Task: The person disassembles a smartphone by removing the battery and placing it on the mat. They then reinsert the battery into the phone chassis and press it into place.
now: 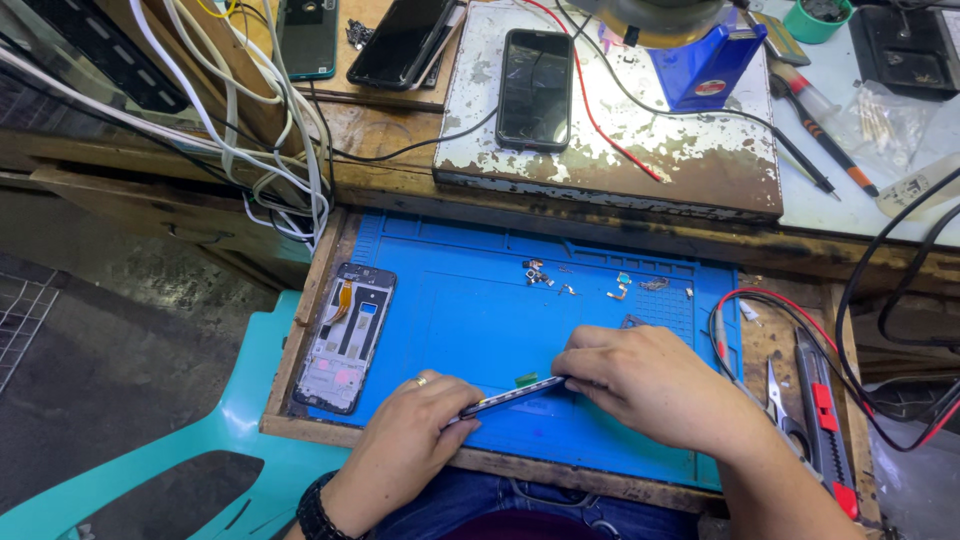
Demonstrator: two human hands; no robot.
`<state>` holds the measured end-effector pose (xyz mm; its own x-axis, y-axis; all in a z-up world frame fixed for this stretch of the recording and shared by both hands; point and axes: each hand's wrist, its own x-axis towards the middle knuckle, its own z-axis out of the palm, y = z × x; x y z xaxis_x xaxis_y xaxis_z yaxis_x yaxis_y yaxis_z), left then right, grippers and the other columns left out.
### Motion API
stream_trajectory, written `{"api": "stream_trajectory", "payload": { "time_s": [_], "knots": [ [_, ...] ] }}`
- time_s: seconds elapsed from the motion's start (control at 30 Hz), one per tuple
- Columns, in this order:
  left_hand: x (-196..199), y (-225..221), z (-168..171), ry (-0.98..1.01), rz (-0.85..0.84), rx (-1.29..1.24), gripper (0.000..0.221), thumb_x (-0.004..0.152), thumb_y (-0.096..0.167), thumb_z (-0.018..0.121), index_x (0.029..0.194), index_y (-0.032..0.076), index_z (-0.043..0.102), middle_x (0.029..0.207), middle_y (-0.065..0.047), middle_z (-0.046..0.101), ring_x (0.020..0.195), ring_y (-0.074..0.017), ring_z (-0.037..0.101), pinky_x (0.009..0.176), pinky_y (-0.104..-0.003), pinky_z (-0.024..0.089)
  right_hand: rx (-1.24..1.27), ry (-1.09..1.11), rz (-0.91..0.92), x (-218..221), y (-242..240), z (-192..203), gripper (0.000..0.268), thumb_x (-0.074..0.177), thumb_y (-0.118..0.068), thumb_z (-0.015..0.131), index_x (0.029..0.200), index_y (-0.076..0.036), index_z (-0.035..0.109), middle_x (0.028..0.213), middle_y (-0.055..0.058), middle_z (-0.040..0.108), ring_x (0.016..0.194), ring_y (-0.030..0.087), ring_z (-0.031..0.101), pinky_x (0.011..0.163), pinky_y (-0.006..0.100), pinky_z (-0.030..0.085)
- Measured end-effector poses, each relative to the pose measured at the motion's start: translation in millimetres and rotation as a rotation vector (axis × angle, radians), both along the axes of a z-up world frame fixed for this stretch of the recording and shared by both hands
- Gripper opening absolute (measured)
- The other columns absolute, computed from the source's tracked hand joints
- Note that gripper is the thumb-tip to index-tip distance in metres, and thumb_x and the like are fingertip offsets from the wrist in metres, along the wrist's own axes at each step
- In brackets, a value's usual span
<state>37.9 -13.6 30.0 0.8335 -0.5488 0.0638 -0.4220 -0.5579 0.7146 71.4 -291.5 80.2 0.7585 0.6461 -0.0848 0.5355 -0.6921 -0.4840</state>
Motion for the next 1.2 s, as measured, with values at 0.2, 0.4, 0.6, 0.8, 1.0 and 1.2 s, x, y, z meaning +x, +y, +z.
{"api": "stream_trajectory", "payload": {
  "time_s": [0.2, 0.4, 0.6, 0.8, 1.0, 1.2],
  "knots": [
    [-1.4, -0.4, -0.5, -0.014, 0.004, -0.01, 0.023, 0.085, 0.015, 0.073, 0.105, 0.004, 0.071, 0.099, -0.01, 0.073, 0.094, -0.0317, 0.065, 0.083, -0.043, 0.05, 0.011, -0.004, -0.008, -0.5, -1.9, -3.2, 0.027, 0.084, -0.02, 0.068, 0.11, -0.014, 0.073, 0.098, 0.006, 0.07, 0.08, 0.033, 0.069, 0.065, 0.047, 0.053],
    [-3.0, -0.3, 0.0, -0.036, 0.002, -0.042, 0.024, 0.083, 0.013, 0.074, 0.105, 0.004, 0.07, 0.1, -0.009, 0.074, 0.095, -0.0308, 0.065, 0.083, -0.042, 0.05, 0.024, -0.016, -0.003, -4.0, -3.1, -3.9, 0.027, 0.084, -0.02, 0.069, 0.109, -0.014, 0.073, 0.094, 0.006, 0.07, 0.078, 0.033, 0.069, 0.064, 0.047, 0.053],
    [-4.8, -0.1, -0.1, -0.114, -0.019, -0.033, 0.023, 0.083, 0.01, 0.073, 0.105, 0.004, 0.07, 0.102, -0.01, 0.074, 0.096, -0.0312, 0.065, 0.085, -0.043, 0.05, -0.028, -0.008, -0.028, -9.6, -1.3, 0.7, 0.027, 0.084, -0.018, 0.068, 0.111, -0.015, 0.072, 0.1, 0.006, 0.069, 0.077, 0.033, 0.069, 0.064, 0.047, 0.053],
    [-10.0, -1.2, 3.8, -0.372, -0.031, 0.093, 0.028, 0.079, 0.003, 0.066, 0.107, 0.004, 0.067, 0.103, -0.007, 0.07, 0.097, -0.0273, 0.065, 0.086, -0.041, 0.05, 0.017, -0.116, -0.06, -48.0, -5.1, -10.6, 0.034, 0.078, -0.012, 0.069, 0.112, -0.011, 0.07, 0.107, 0.008, 0.068, 0.077, 0.033, 0.07, 0.058, 0.044, 0.055],
    [-13.9, 3.3, 4.1, -0.261, -0.129, 0.133, 0.031, 0.082, 0.007, 0.066, 0.113, 0.004, 0.064, 0.111, -0.01, 0.066, 0.103, -0.0293, 0.063, 0.088, -0.042, 0.049, 0.058, -0.302, -0.149, -89.2, -5.9, -58.7, 0.033, 0.076, -0.01, 0.07, 0.11, -0.011, 0.071, 0.105, 0.006, 0.071, 0.077, 0.026, 0.074, 0.06, 0.037, 0.059],
    [-17.7, 15.3, 7.6, -0.122, -0.058, 0.095, 0.046, 0.078, 0.016, 0.075, 0.12, 0.001, 0.063, 0.121, -0.017, 0.063, 0.111, -0.0363, 0.059, 0.089, -0.045, 0.047, 0.187, -0.436, -0.158, -101.9, -9.8, -83.3, 0.034, 0.077, -0.01, 0.069, 0.111, -0.007, 0.07, 0.112, 0.007, 0.07, 0.084, 0.025, 0.075, 0.067, 0.032, 0.06]
  ]
}}
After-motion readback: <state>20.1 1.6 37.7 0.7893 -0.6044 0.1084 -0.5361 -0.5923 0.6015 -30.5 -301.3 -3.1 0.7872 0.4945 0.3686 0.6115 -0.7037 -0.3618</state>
